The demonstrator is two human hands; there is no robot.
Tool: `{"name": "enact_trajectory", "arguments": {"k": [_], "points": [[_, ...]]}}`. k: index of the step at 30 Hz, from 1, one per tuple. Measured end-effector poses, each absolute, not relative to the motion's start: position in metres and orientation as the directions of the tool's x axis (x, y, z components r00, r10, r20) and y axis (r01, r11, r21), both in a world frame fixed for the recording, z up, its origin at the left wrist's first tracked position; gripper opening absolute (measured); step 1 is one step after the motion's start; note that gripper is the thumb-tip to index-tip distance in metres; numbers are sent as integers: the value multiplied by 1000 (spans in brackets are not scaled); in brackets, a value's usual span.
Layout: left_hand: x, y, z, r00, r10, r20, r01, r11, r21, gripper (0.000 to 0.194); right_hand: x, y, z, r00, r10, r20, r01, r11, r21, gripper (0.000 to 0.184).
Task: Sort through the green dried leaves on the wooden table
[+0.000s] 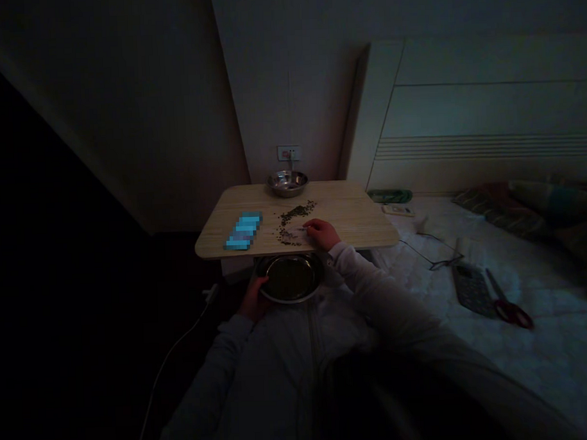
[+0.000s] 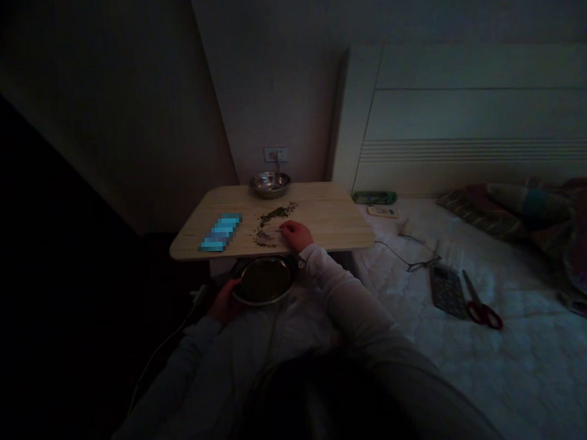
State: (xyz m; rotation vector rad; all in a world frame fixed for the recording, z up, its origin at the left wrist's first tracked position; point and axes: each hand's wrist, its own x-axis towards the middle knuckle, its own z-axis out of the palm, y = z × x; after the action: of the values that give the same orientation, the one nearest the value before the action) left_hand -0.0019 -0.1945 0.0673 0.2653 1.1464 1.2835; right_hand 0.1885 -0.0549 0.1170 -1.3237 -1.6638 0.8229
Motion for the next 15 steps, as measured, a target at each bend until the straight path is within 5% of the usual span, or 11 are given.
{"name": "enact_trajectory", "arguments": {"k": [15], "points": [[-1, -193, 72, -92, 811, -577, -627, 403, 667, 25, 188, -61, 125, -99, 985, 141, 380, 169, -910, 17]]}}
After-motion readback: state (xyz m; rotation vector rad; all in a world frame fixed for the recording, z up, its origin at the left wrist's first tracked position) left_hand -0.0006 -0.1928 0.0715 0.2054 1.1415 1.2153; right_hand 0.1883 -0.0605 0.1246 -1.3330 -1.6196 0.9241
